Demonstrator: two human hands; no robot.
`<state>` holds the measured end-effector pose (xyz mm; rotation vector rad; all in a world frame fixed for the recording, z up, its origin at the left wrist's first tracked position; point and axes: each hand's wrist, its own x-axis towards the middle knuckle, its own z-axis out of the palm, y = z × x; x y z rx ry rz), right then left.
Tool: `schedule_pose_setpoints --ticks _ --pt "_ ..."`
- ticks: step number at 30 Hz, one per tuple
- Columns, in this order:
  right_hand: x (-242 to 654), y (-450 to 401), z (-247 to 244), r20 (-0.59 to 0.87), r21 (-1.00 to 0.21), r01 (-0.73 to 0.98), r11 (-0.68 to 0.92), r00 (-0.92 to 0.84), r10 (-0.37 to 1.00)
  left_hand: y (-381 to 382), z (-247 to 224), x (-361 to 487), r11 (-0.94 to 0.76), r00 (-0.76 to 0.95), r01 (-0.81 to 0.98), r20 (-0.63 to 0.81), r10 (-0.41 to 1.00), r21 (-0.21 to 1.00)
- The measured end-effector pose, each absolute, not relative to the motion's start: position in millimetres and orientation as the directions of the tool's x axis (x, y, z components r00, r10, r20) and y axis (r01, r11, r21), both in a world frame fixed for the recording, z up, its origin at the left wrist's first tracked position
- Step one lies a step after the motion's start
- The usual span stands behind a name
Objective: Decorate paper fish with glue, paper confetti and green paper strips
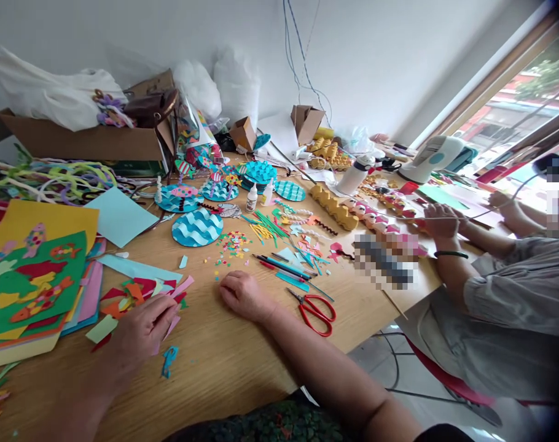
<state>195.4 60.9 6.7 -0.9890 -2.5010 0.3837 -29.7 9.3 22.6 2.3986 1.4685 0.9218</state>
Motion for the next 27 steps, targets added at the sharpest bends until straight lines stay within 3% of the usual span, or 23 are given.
schedule_pose_setpoints --ticks 3,9,13,20,27 --pt "195.0 59.5 8.6 0.293 -0.390 0.610 0.690 -0.628 0.721 5.3 22.0 -31.9 -0.458 0.241 0.745 0.444 0.863 0.486" --pt "191.1 57.1 5.7 0.289 -0.396 0.523 0.755 -0.710 0.642 -1.3 27.8 -33.1 -0.341 0.149 0.777 0.371 0.916 0.530" --pt "187.8 57.2 3.0 0.244 -0.430 0.598 0.676 -0.644 0.725 -1.6 24.2 -31.6 -0.413 0.175 0.772 0.464 0.869 0.483" --pt "189.4 57.7 3.9 0.219 -0.553 0.662 0.506 -0.470 0.855 -7.8 32.1 -22.0 -0.459 0.196 0.747 0.501 0.843 0.481" --pt "195.5 59.3 0.7 0.242 -0.614 0.602 0.511 -0.473 0.847 -13.5 37.5 -18.6 -0.527 0.266 0.744 0.541 0.798 0.411"
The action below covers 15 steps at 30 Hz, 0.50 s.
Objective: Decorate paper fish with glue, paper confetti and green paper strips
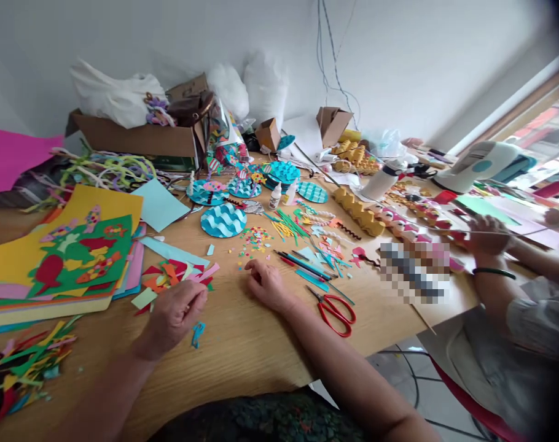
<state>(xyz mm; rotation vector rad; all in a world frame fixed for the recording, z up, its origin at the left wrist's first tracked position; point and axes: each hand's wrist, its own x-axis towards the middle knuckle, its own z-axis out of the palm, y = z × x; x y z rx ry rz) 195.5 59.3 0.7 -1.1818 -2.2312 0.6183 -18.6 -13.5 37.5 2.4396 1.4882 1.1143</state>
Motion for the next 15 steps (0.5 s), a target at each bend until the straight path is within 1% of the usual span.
schedule_pose_setpoints --ticks 4,7,11,15 --pt "195.7 61.2 -1.5 0.277 -0.592 0.582 0.557 -0.502 0.819 -22.6 36.3 -1.6 -0.680 0.493 0.638 0.487 0.721 0.362" --pt "195.6 60.7 -1.6 0.279 -0.583 0.594 0.554 -0.494 0.824 -30.1 36.7 13.4 -0.733 0.604 0.585 0.417 0.679 0.348" --pt "195.3 56.8 0.2 0.267 -0.553 0.616 0.561 -0.506 0.820 -35.7 34.7 23.5 -0.762 0.663 0.544 0.376 0.647 0.352" --pt "194.4 50.3 7.3 0.294 -0.503 0.592 0.630 -0.568 0.768 -39.4 30.8 26.8 -0.773 0.682 0.522 0.368 0.632 0.360"
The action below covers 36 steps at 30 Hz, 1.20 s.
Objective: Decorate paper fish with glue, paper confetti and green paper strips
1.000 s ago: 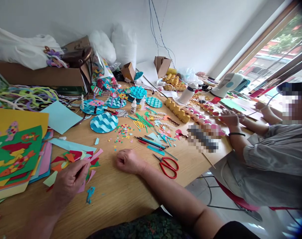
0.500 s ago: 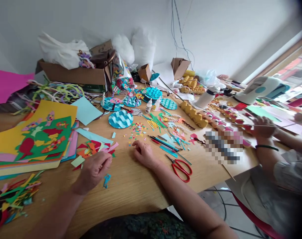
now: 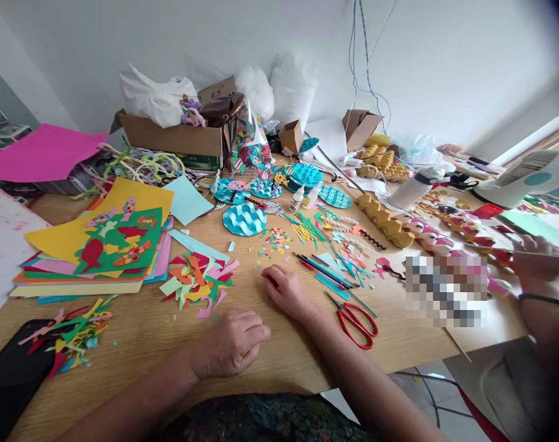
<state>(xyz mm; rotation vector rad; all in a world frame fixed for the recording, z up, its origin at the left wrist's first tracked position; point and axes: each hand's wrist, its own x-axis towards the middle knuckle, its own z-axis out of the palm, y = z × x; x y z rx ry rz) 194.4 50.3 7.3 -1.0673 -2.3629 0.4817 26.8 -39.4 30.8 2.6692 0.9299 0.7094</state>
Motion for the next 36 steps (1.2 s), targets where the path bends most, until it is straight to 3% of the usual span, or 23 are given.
schedule_pose_setpoints --ticks 7,17,20,25,36 --pt "195.0 26.6 37.3 0.214 -0.429 0.505 0.749 -0.748 0.628 -55.4 28.1 38.8 -0.796 0.691 0.522 0.396 0.605 0.307" --pt "182.5 9.8 49.7 0.079 -0.443 0.422 0.791 -0.861 0.503 -56.8 28.3 42.6 -0.781 0.541 0.508 0.571 0.617 0.363" --pt "185.8 5.9 47.4 0.094 -0.455 0.448 0.770 -0.835 0.542 -57.2 29.2 39.8 -0.743 0.440 0.507 0.609 0.660 0.438" --pt "194.6 -7.9 36.3 0.168 -0.512 0.493 0.703 -0.745 0.645 -60.8 22.8 29.1 -0.641 0.334 0.501 0.553 0.763 0.582" --pt "194.3 -39.8 13.8 0.249 -0.581 0.472 0.663 -0.672 0.697 -69.9 -2.7 23.0 -0.613 0.337 0.532 0.518 0.786 0.584"
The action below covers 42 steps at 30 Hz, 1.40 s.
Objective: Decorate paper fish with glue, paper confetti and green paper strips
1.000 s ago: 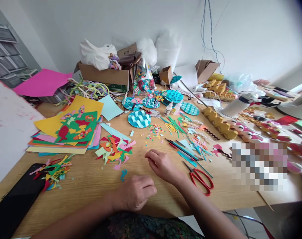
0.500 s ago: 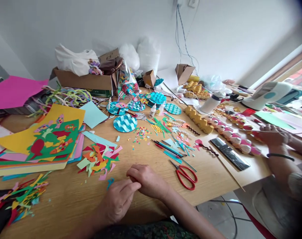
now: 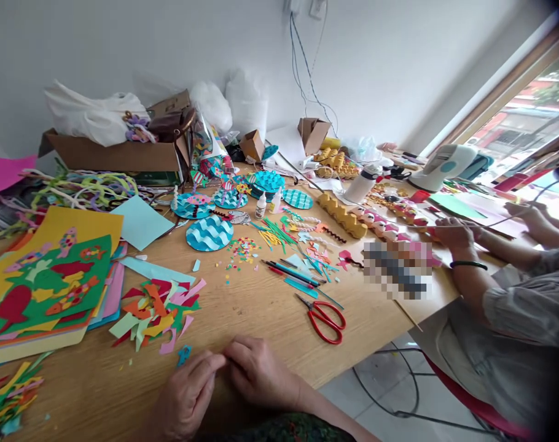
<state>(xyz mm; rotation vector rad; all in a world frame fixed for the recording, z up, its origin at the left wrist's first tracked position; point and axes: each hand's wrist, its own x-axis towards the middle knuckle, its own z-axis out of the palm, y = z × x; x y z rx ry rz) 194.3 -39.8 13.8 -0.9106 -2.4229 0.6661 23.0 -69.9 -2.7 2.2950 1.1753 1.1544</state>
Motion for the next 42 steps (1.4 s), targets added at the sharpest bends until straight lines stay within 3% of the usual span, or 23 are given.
schedule_pose_setpoints --ticks 10,15,26,42 --pt "202.7 -46.2 6.3 0.297 -0.596 0.486 0.640 -0.607 0.737 -76.0 -4.0 -0.1 -0.590 0.300 0.656 0.555 0.776 0.471" --pt "206.5 -50.2 5.5 0.286 -0.619 0.486 0.616 -0.592 0.754 -67.3 15.2 -19.7 -0.468 0.195 0.799 0.573 0.796 0.378" --pt "215.7 -49.2 -2.5 0.281 -0.639 0.502 0.583 -0.554 0.784 -33.3 26.7 -94.0 -0.116 0.013 0.943 0.311 0.950 0.313" --pt "219.5 -48.0 -2.7 0.291 -0.611 0.508 0.607 -0.569 0.769 -16.1 29.7 -88.8 -0.136 0.133 0.931 0.035 0.991 0.338"
